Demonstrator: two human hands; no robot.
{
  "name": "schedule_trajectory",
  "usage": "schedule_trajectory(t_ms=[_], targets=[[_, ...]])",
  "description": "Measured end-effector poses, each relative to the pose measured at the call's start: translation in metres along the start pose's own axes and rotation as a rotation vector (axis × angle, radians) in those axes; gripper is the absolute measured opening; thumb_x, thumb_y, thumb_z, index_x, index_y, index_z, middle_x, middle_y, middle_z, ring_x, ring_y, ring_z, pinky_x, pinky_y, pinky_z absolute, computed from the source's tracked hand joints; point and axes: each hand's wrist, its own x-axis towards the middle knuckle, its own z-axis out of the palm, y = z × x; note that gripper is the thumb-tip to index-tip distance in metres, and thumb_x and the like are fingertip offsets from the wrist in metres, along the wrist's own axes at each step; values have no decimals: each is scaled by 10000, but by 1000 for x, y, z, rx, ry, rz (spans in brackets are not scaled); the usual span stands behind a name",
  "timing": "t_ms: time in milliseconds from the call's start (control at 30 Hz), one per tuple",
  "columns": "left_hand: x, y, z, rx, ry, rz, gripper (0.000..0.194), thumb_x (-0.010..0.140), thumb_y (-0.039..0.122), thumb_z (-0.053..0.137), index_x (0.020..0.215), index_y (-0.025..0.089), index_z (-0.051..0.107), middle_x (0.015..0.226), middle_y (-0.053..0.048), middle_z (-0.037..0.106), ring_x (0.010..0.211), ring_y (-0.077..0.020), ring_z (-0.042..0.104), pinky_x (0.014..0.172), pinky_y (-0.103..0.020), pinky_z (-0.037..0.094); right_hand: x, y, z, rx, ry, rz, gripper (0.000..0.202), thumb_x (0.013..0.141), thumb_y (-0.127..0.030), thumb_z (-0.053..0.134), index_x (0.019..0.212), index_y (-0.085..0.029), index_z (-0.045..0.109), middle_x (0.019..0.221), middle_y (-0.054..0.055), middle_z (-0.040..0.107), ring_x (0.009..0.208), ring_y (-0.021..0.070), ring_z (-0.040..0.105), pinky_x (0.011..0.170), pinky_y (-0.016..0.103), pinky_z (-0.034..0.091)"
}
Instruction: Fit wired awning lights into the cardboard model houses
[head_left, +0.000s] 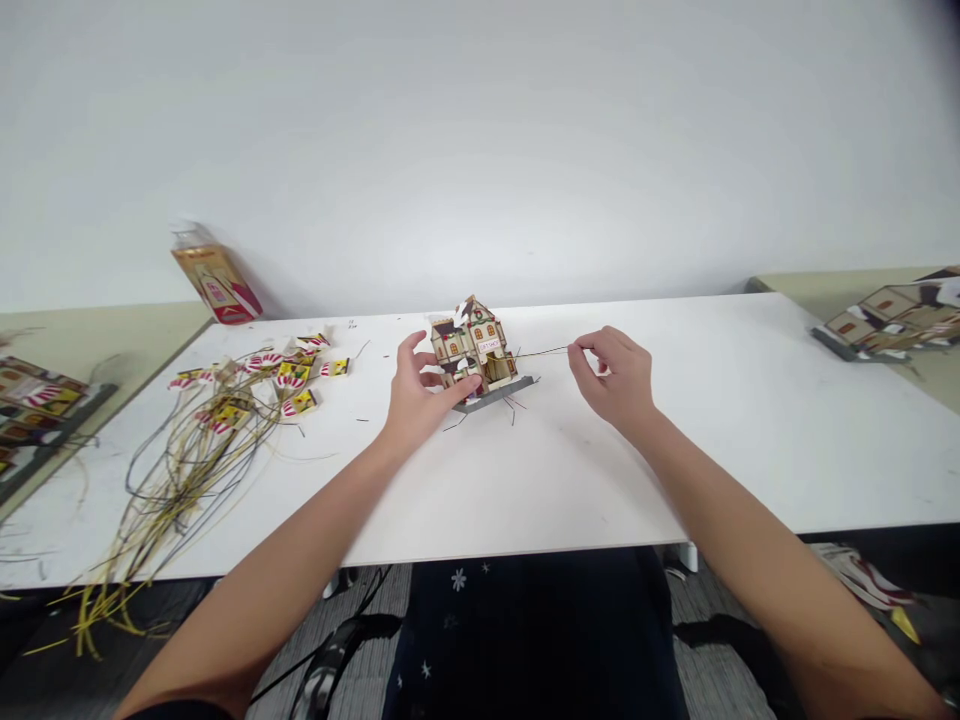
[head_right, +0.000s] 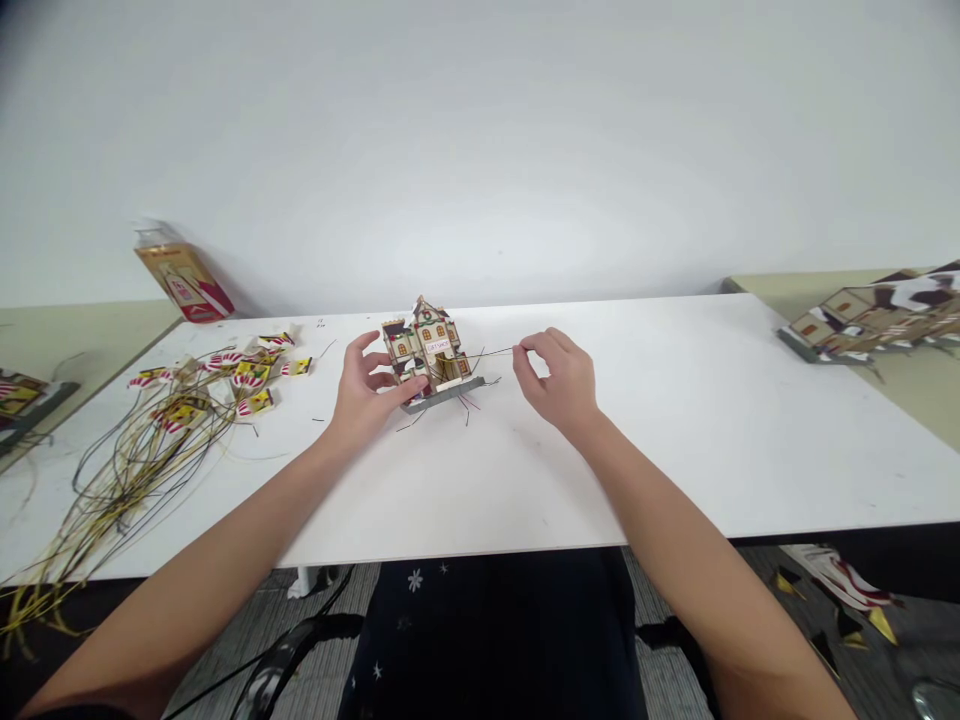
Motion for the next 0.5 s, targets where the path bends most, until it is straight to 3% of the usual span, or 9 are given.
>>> schedule_trajectory(t_ms=[300,500], targets=[[0,-1,0,-23,-1,-21,946,590,433,851,1366,285,330,1097,-43,583,765,-143,608,608,-285,536,2,0,-7,-54,25,-115,140,853,-189,551,713,-187,549,625,6,457,570,109,391,506,255,310],[0,-3,-1,21,2,25,946,595,431,839,1373,275,325,1088,-56,592,765,-158,614,643,-324,545,-1,-4,-3,-16,-65,-239,79,859,-155,582,788,-185,598,673,15,498,644,119,428,555,256,353]])
